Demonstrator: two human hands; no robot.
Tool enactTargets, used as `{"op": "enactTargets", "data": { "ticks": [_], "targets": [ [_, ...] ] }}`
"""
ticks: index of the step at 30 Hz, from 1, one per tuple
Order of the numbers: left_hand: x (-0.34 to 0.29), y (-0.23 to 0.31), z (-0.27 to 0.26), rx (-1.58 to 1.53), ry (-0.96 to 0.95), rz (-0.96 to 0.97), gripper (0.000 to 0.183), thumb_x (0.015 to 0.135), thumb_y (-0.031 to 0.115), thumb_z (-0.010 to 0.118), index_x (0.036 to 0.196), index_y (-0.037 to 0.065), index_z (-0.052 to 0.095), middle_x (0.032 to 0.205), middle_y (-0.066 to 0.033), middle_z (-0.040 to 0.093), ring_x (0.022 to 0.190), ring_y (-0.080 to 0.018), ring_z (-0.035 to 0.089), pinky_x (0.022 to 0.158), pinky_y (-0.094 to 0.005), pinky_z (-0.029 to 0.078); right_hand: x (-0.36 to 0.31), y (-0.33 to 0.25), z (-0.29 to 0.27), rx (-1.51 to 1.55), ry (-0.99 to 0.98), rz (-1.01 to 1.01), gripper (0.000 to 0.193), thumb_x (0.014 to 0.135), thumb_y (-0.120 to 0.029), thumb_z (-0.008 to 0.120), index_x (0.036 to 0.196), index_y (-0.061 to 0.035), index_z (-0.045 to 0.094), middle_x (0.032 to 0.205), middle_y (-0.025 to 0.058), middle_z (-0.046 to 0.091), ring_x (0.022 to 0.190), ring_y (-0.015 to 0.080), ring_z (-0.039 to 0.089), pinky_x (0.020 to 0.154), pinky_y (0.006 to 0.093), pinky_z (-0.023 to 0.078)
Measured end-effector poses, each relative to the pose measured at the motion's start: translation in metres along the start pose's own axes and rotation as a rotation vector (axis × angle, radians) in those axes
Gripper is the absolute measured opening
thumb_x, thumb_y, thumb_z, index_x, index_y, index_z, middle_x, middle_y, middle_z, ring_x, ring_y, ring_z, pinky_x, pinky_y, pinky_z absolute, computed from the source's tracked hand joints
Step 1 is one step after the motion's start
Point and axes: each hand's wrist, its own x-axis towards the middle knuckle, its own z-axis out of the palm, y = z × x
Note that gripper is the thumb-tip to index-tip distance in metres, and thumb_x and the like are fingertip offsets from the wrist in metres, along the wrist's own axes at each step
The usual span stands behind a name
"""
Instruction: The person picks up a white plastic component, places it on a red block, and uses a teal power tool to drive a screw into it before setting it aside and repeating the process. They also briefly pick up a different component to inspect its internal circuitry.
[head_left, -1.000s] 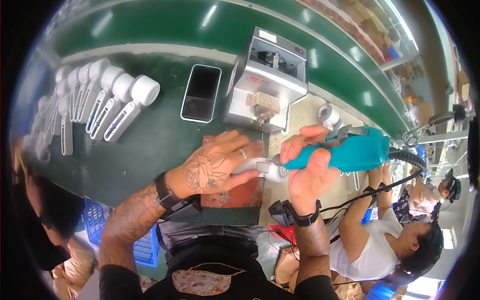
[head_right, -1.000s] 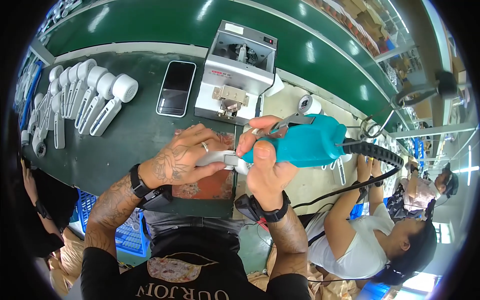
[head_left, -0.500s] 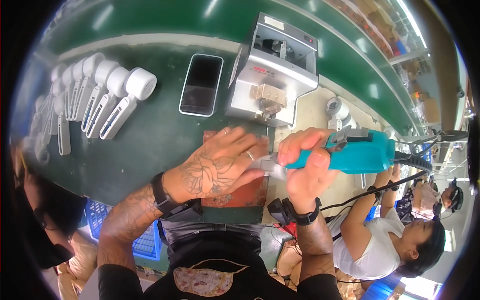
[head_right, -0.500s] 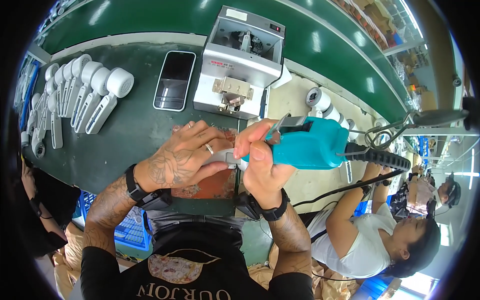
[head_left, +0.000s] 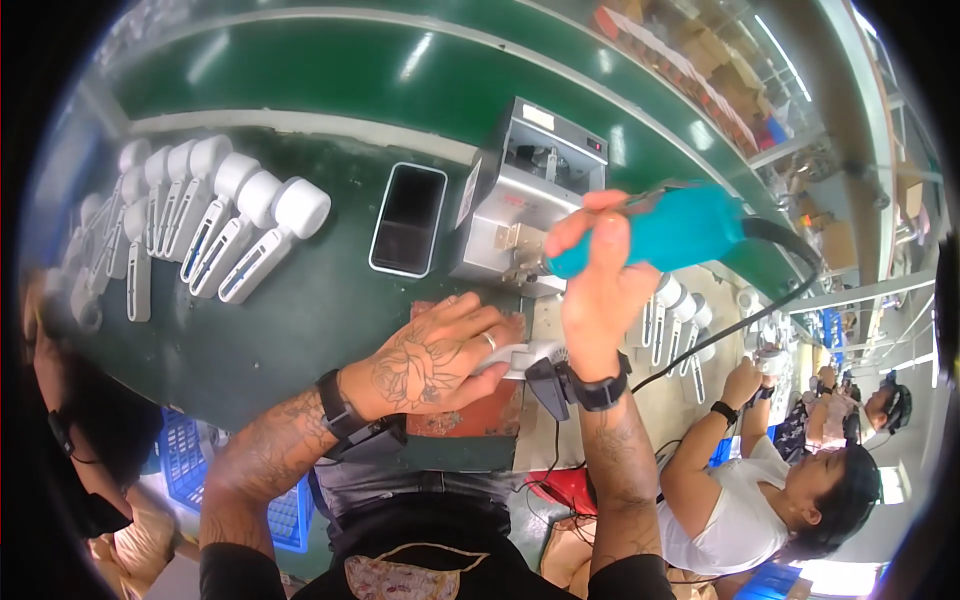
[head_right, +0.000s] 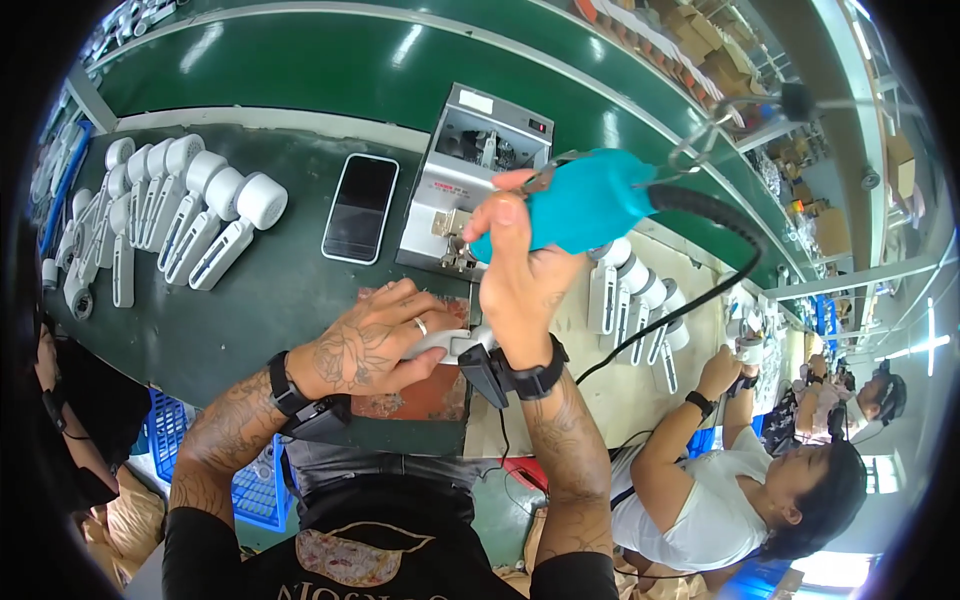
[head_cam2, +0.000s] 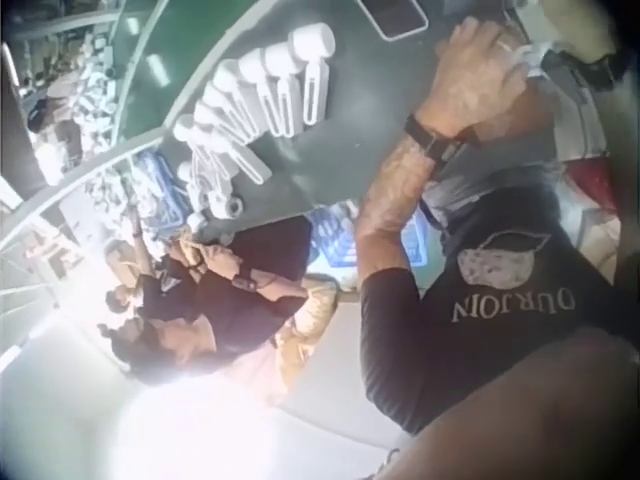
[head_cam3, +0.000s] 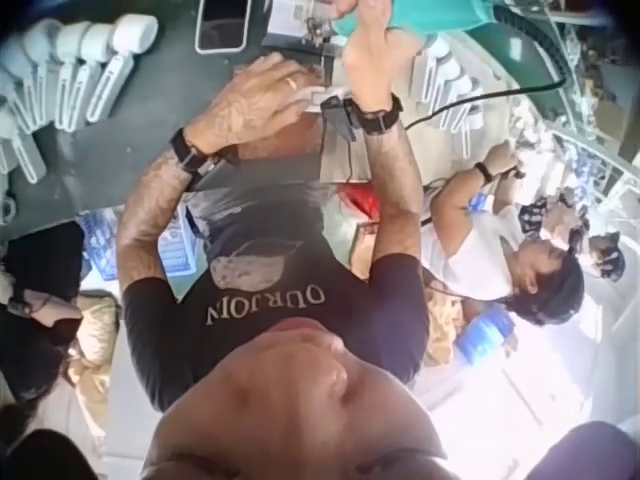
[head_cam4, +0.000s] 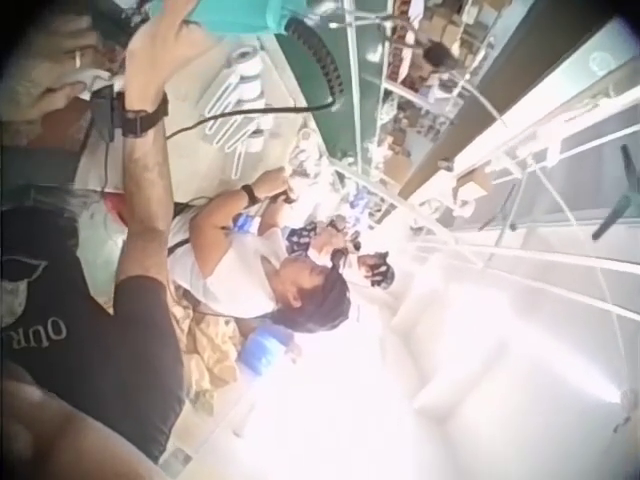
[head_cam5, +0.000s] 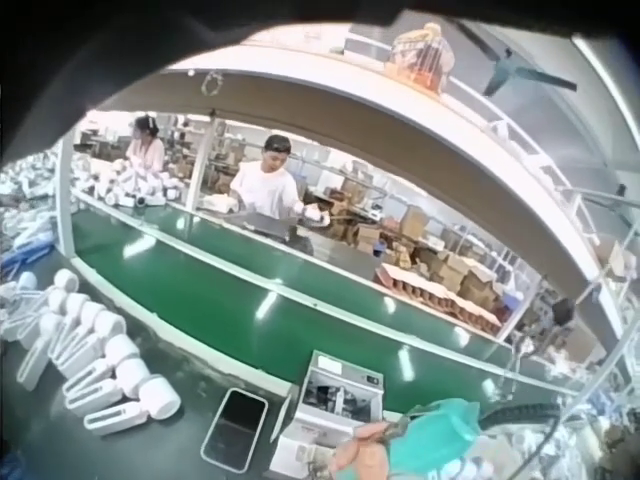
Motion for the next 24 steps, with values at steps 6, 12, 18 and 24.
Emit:
{"op": "enactTargets", "data": {
  "ticks": [6, 12, 18, 24],
  "targets": [
    [0.003, 0.003, 0.001, 0.007, -0.039, 0.056, 0.044, 0.085, 0.02, 0.064, 0.124, 0.003, 0.057, 0.104, -0.011, 0.055, 0.094, -0.0288, 0.052, 0.083, -0.0419, 0.047, -0.004, 0.014, -0.002, 0.078, -0.063, -0.012, 0.032, 0.103, -0.032, 0.053, 0.103, 0.0001, 0.052, 0.071, 0.0058, 0.058, 0.064, 0.0146, 0.056, 0.06, 0.0277, 0.045],
    [0.001, -0.003, 0.004, 0.035, 0.032, 0.041, 0.042, 0.087, 0.021, 0.062, 0.124, 0.003, 0.057, 0.105, -0.0125, 0.055, 0.095, -0.0311, 0.052, 0.084, -0.0442, 0.046, -0.033, -0.02, -0.012, 0.128, 0.004, 0.154, 0.041, 0.1, -0.041, 0.056, 0.106, -0.0003, 0.052, 0.069, 0.006, 0.054, 0.059, 0.017, 0.053, 0.056, 0.0303, 0.044],
    [0.009, 0.002, -0.006, -0.025, -0.12, -0.032, 0.045, 0.087, 0.02, 0.067, 0.125, -0.001, 0.055, 0.104, -0.0136, 0.053, 0.099, -0.0318, 0.051, 0.084, -0.0426, 0.046, -0.07, -0.037, -0.037, 0.11, 0.016, 0.167, 0.067, 0.092, -0.063, 0.057, 0.111, 0.0004, 0.048, 0.063, 0.0054, 0.047, 0.052, 0.0173, 0.047, 0.051, 0.0323, 0.042],
    [0.005, 0.002, -0.001, -0.06, -0.132, -0.076, 0.042, 0.088, 0.021, 0.068, 0.126, 0.005, 0.059, 0.114, -0.0111, 0.057, 0.098, -0.0308, 0.052, 0.087, -0.0418, 0.045, -0.08, -0.035, -0.037, 0.137, 0.011, 0.201, 0.067, 0.091, -0.062, 0.059, 0.11, 0.0014, 0.047, 0.064, 0.0063, 0.049, 0.053, 0.018, 0.049, 0.053, 0.0326, 0.043]
  ]
}}
